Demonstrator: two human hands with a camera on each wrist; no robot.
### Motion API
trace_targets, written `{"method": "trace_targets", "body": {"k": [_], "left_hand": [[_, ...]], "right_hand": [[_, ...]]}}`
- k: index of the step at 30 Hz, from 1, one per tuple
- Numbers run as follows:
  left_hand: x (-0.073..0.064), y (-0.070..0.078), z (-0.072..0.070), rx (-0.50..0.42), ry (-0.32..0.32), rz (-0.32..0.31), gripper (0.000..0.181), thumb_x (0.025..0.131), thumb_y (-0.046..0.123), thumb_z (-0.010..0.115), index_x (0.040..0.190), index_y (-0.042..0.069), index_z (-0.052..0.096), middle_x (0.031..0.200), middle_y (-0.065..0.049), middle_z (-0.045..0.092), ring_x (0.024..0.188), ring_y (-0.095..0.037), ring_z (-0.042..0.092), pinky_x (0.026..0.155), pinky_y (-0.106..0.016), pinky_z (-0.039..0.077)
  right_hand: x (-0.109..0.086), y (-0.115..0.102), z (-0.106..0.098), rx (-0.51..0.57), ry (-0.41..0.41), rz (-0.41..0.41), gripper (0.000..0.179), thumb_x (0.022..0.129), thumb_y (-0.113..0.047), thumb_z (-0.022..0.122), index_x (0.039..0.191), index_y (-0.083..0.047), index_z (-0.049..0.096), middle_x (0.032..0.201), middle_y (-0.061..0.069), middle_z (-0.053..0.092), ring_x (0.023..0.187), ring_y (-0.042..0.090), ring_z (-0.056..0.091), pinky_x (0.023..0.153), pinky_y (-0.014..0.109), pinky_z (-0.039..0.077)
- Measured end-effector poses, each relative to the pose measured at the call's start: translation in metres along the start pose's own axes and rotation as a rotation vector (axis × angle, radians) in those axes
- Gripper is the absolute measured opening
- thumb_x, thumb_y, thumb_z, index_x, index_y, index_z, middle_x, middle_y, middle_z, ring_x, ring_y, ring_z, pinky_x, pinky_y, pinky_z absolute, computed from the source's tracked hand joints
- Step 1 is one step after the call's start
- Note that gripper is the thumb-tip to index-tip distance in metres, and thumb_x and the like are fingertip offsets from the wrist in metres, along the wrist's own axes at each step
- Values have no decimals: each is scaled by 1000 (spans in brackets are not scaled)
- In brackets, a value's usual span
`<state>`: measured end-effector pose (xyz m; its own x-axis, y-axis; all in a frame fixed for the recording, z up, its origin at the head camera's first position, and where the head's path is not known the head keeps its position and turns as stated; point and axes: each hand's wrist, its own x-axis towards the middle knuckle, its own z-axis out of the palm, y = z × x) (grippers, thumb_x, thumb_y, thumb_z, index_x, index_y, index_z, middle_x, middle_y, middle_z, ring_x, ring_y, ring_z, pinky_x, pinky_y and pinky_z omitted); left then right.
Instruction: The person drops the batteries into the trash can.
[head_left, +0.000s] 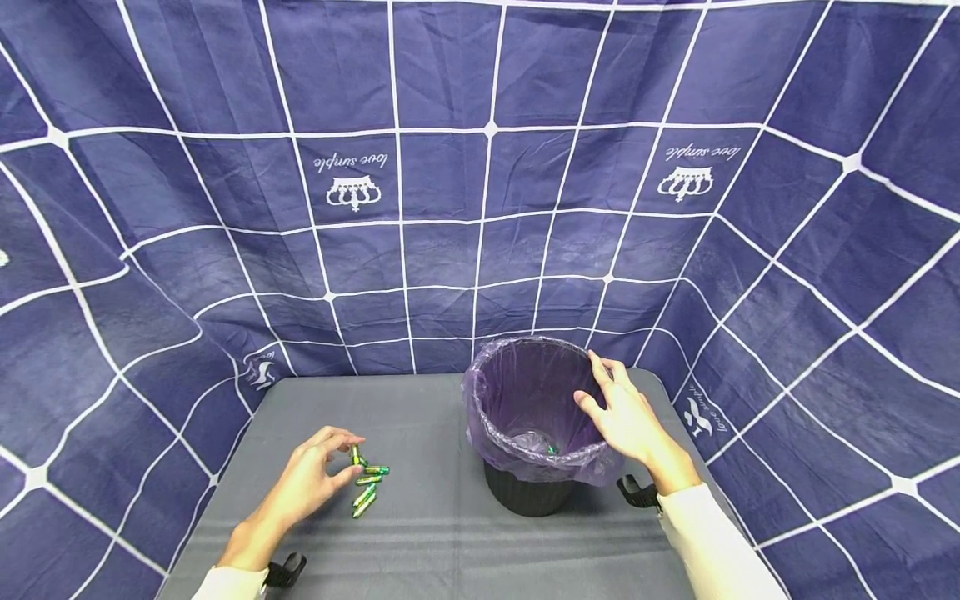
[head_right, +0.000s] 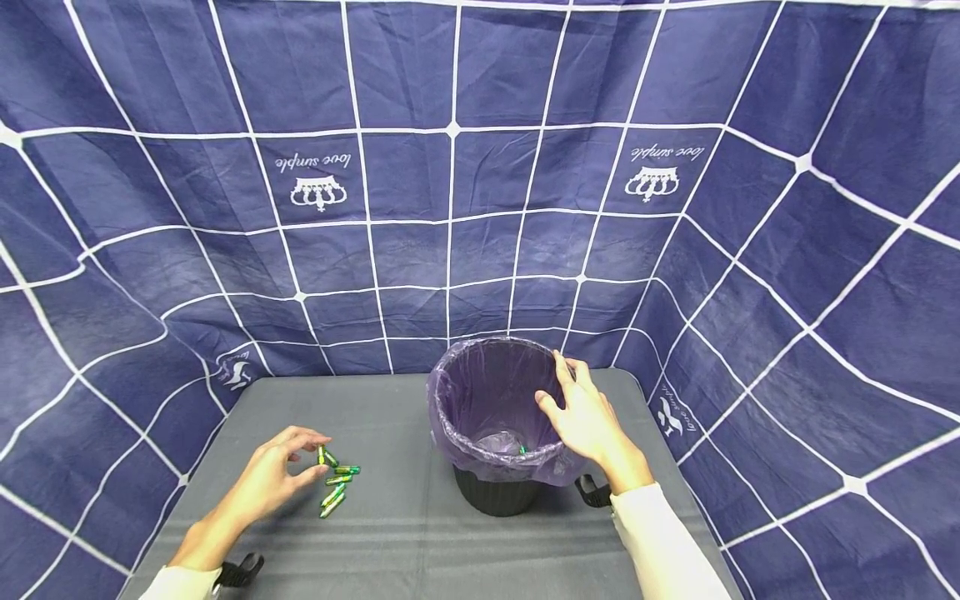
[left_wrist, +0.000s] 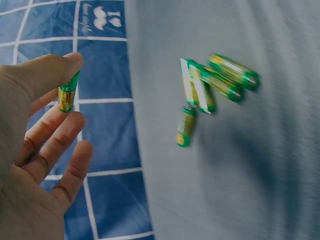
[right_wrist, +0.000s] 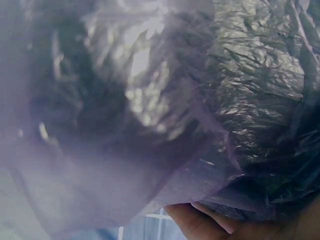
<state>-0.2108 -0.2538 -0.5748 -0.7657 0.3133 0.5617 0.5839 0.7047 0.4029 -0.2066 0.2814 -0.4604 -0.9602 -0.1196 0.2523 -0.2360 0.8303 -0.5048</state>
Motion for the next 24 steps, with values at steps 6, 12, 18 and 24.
{"method": "trace_targets", "body": {"k": [6,12,18,24], "left_hand": [[30,19,-5,-6,11,72,49,76,1,107,119,14,87,114,0,82,93,-19,81,76,-33,65],[63,40,-7,-35,-8,103,46,81,2,104,122,11,86,118,-3,81,98,-27,85,82,-41,68],[98,62,-9,-64,12,168,43,82,0,104,120,8,86,117,-7,81,98,-30,83,85,-49,70],[137,87,-10,-114,35,260,39,84,1,102,119,8,87,117,-9,81,98,-29,81,87,-45,68]], "right_hand": [[2,2,1,1,1,-8,80,118,-39,61,182,-1,33,175,33,43,146,66,62,121,79,51],[2,4,1,-9,5,-9,80,118,-39,60,182,-1,31,175,32,42,146,66,62,120,79,51],[2,5,1,1,2,-10,80,118,-39,60,182,-1,31,176,33,41,146,67,62,121,80,50],[1,4,1,10,6,-10,80,118,-39,61,182,0,32,175,34,42,146,68,62,121,81,50]]}}
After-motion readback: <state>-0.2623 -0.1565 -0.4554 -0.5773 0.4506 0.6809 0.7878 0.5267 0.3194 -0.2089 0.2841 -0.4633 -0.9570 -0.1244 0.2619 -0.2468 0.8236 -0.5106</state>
